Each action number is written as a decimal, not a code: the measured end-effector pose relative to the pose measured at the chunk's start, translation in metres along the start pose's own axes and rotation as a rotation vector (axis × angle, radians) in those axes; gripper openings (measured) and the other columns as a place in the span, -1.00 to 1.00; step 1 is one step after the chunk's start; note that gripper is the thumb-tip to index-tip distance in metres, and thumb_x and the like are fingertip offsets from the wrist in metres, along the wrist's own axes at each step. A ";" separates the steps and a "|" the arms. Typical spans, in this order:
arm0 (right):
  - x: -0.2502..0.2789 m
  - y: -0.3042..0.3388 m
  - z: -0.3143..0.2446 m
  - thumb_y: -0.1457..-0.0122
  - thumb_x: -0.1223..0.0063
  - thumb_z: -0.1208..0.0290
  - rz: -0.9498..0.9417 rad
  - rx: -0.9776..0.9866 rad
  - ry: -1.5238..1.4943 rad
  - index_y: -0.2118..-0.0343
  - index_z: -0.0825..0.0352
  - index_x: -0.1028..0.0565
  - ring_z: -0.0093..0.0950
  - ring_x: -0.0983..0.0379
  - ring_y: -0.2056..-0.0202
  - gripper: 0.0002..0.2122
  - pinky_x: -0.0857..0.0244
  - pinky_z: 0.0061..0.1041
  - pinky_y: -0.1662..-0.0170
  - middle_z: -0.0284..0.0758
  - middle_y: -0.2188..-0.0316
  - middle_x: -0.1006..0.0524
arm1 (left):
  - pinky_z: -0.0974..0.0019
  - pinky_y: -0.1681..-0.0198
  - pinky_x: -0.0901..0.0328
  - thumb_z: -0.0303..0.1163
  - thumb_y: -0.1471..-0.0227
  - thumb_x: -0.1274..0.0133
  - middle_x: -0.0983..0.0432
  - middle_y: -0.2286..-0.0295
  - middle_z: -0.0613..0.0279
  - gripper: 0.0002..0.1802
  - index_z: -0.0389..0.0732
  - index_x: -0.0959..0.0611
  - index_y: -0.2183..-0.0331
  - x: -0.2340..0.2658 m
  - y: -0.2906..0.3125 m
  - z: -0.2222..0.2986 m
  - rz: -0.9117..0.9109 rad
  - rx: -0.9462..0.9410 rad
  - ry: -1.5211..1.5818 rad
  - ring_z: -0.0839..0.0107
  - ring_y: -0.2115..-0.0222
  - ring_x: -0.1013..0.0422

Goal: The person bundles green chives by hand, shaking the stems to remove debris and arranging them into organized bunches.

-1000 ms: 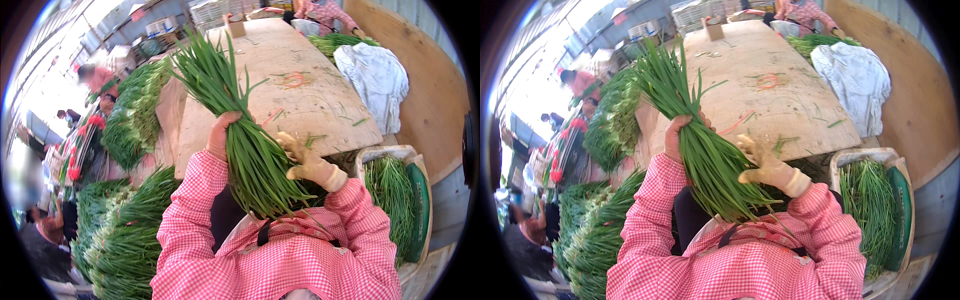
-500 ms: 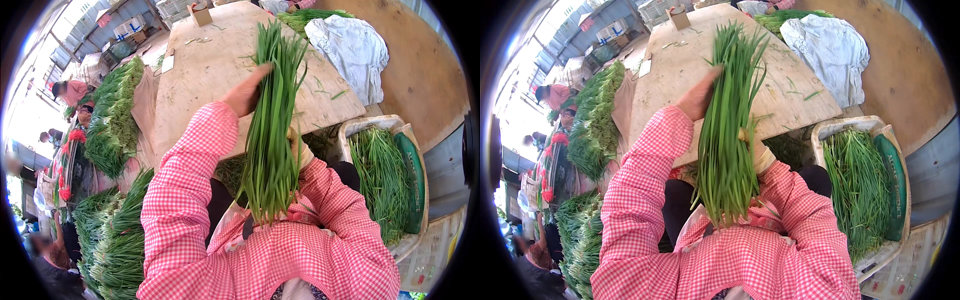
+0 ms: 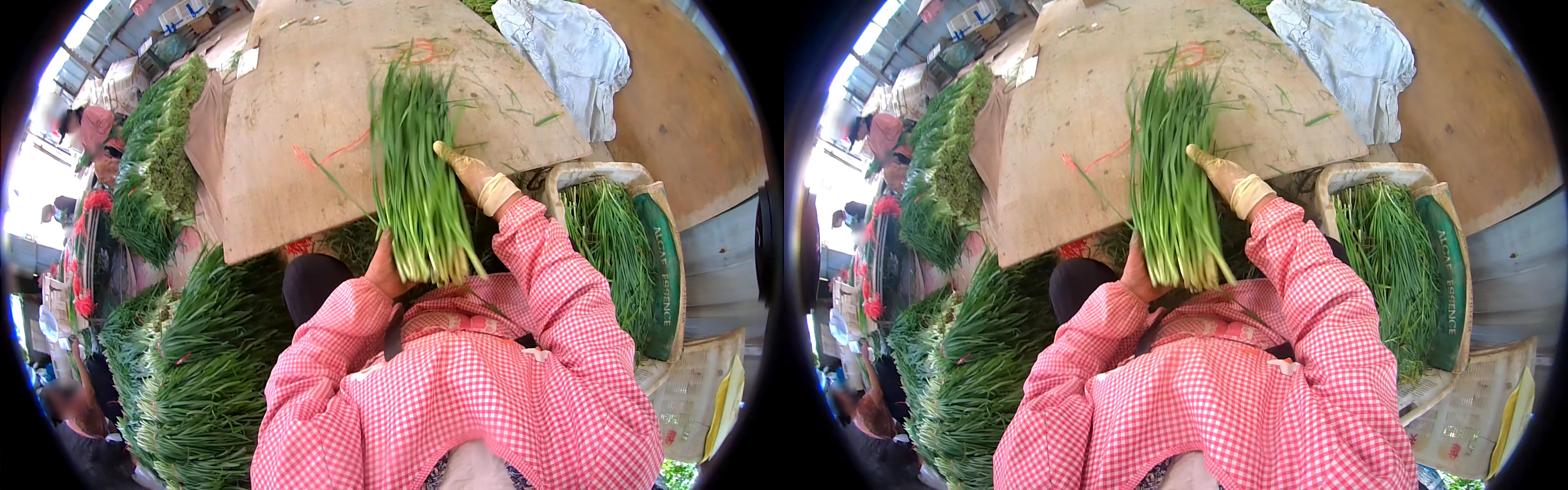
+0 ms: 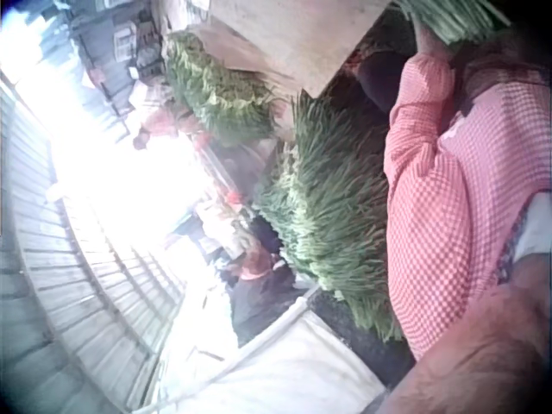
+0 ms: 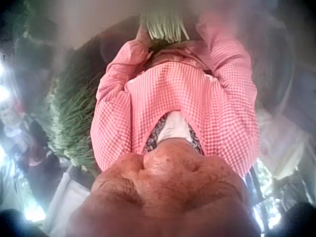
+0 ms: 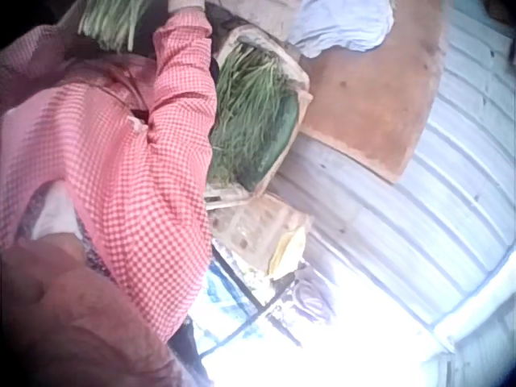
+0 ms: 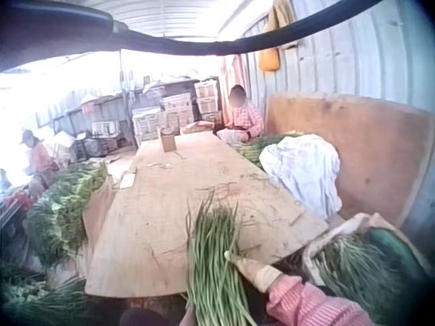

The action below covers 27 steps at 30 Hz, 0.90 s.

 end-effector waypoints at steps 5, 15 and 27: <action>-0.020 0.044 0.021 -0.10 0.41 -0.24 -0.095 0.034 -0.246 0.00 0.31 -0.28 -0.44 -0.35 0.18 -0.34 -0.20 -0.49 0.09 -0.25 0.18 -0.44 | 0.01 -0.02 -0.16 0.12 0.06 0.08 -0.31 0.06 0.01 -0.25 -0.20 -0.26 -0.04 0.011 -0.001 -0.013 -0.107 0.005 0.041 0.14 0.07 -0.30; -0.042 0.082 0.105 0.03 -0.20 0.35 -0.113 0.095 -0.404 0.01 0.28 -0.28 -0.56 -0.37 0.22 -0.50 -0.29 -0.55 0.17 -0.39 0.19 -0.43 | 0.29 0.13 -0.28 -0.22 0.12 -0.17 -0.39 0.18 0.24 -0.37 -0.24 -0.33 0.04 0.010 -0.015 -0.011 -0.049 -0.146 -0.761 0.39 0.19 -0.36; -0.053 0.095 0.069 0.02 -0.17 0.32 -0.270 -0.148 -0.581 0.10 0.32 -0.36 -0.53 -0.42 0.31 -0.59 -0.33 -0.54 0.26 -0.38 0.30 -0.48 | 0.29 0.12 -0.28 -0.31 0.13 -0.17 -0.40 0.19 0.22 -0.43 -0.24 -0.36 0.07 0.013 -0.003 0.005 -0.024 -0.002 -0.420 0.38 0.18 -0.36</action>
Point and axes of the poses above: each hand's wrist, its own y-axis away from the middle knuckle, its own x-axis out of the back of the hand, z = x × y, the point moved 2 cm from there along -y, towards the middle knuckle
